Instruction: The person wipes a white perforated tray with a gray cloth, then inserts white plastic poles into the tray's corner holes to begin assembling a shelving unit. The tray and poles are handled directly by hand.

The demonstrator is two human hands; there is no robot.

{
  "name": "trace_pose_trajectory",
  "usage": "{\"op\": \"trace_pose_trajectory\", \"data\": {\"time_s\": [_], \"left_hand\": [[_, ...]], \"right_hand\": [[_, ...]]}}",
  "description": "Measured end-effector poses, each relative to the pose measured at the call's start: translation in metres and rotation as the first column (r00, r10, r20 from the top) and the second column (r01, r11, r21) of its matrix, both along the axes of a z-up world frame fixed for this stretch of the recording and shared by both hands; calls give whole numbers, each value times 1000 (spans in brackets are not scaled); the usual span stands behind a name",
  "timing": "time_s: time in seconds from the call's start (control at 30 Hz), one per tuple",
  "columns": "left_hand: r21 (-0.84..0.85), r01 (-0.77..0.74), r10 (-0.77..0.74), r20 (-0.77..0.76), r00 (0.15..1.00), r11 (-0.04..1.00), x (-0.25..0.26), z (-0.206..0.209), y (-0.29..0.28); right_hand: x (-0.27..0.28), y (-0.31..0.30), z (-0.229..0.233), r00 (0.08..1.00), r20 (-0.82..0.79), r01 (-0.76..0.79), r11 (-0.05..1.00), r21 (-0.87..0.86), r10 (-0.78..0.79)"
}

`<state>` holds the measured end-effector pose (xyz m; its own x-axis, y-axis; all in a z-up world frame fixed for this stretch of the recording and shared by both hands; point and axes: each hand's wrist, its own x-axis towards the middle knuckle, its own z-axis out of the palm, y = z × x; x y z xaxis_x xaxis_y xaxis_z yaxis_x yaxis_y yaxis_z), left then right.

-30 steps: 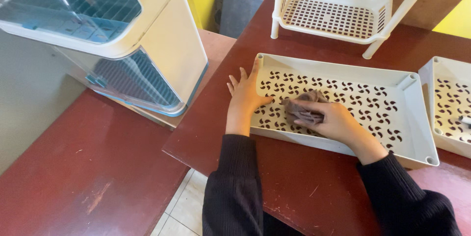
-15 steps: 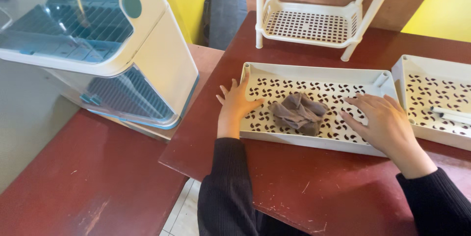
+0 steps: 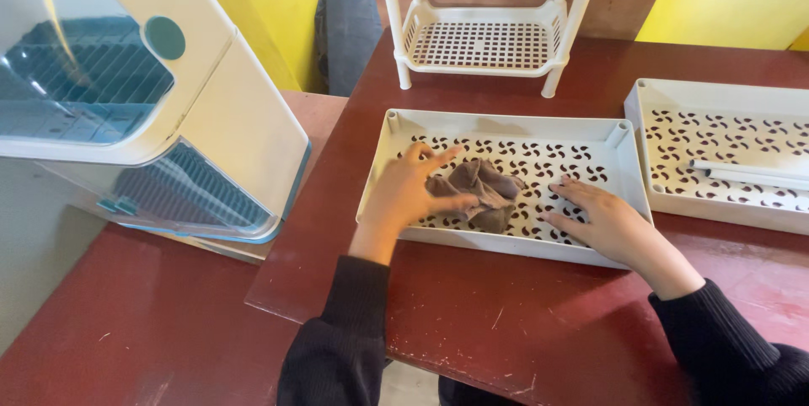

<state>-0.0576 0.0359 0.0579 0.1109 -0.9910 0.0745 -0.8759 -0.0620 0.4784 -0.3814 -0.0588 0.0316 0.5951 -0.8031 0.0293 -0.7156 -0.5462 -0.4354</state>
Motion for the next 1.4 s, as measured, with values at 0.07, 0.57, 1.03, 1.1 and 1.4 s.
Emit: {"op": "trace_pose_trajectory", "data": {"time_s": [0.07,0.57,1.03,1.1,1.4], "left_hand": [[-60,130,-129,9,992,990,-32,-3,-3],[-196,8,45,265,963,981,-43,-35,-93],[74,344,-349,54,936,936,-122,-26,-80],[-28,249,-247,50,968,968,-102,-27,-86],[-35,-236,238,80,968,971,-28,-32,-49]], "right_hand": [[2,1,2,1000,-12,20,1000,8,-20],[2,5,9,998,50,37,999,30,-39],[-14,6,-10,932,254,356,776,-521,-256],[-17,0,-16,926,258,357,857,-372,-275],[-18,5,-9,977,-25,177,874,-453,-211]]}}
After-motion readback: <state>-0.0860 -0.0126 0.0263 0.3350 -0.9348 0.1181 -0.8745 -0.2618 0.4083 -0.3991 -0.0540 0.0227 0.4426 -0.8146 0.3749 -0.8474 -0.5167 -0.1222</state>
